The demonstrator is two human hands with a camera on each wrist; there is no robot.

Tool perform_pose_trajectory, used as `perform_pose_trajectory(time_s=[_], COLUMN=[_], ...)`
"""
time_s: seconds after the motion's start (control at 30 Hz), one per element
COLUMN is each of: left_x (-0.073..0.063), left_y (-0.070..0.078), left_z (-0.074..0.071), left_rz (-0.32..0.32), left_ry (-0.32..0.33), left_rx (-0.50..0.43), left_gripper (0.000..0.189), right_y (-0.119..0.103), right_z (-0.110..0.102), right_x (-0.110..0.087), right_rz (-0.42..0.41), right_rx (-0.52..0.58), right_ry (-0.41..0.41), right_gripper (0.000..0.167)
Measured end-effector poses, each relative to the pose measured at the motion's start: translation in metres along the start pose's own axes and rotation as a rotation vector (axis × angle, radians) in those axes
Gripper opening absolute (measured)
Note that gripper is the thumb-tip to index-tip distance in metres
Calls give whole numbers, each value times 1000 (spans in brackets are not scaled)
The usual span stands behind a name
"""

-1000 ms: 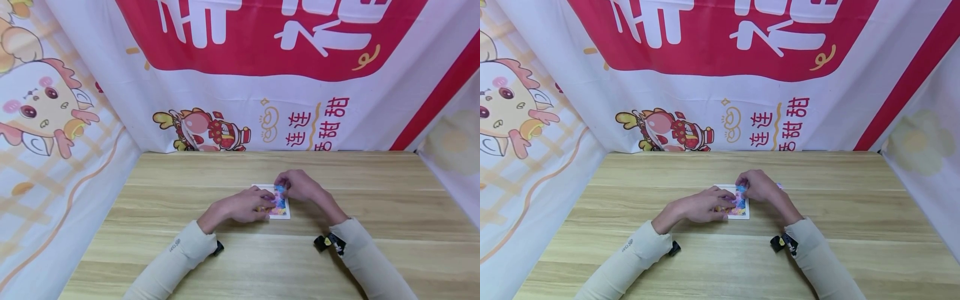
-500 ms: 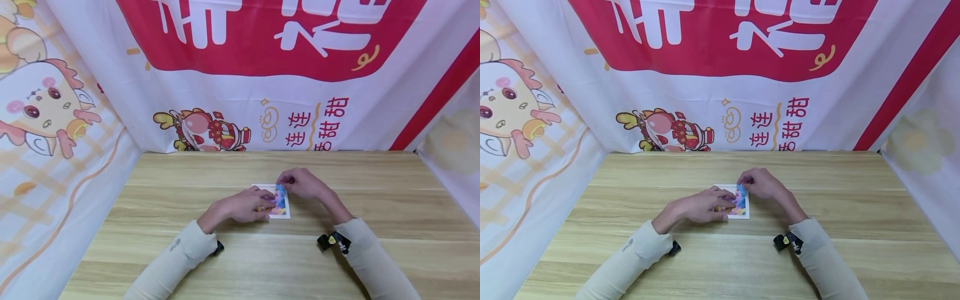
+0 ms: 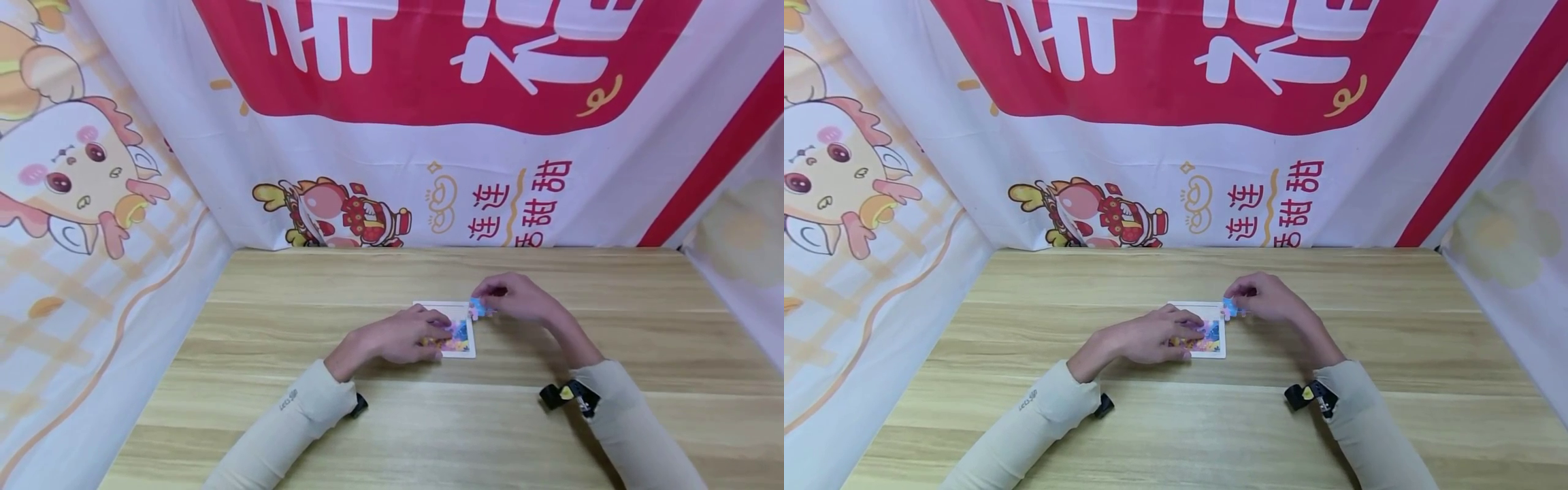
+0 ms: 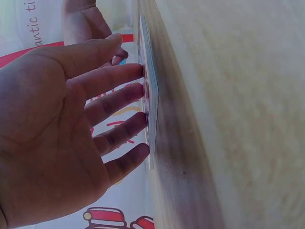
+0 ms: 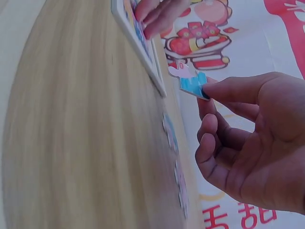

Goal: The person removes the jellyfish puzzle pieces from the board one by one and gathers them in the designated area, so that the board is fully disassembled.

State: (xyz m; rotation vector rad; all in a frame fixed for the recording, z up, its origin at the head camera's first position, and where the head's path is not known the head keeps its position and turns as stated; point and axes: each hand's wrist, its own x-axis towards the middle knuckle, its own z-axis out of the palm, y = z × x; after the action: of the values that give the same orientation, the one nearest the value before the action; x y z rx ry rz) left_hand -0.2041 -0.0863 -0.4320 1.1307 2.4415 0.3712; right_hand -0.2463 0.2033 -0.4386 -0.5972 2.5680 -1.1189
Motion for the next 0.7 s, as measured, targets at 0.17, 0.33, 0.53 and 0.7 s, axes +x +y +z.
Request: perform_pose_trajectory(time_s=[0.17,0.33,0.53,0.7], left_x=[-1,0,-1,-1], left_y=[1,1,1,2], left_z=[0,1,0,1], left_rz=[-16,-17,-20,-23], left_ry=[2,7,9,8], left_rx=[-14,-22,-24,-26], left_gripper=[49,49,49,49], right_y=[11,16,24,32], right_z=[-8,-15,-25,-29], right_x=[-8,-14,-21,-28], right_rz=[18,57,101,131], right_rx=[19,27,16,18], right_ry=[-5,-1,30,36], right_gripper=[20,22,22,23])
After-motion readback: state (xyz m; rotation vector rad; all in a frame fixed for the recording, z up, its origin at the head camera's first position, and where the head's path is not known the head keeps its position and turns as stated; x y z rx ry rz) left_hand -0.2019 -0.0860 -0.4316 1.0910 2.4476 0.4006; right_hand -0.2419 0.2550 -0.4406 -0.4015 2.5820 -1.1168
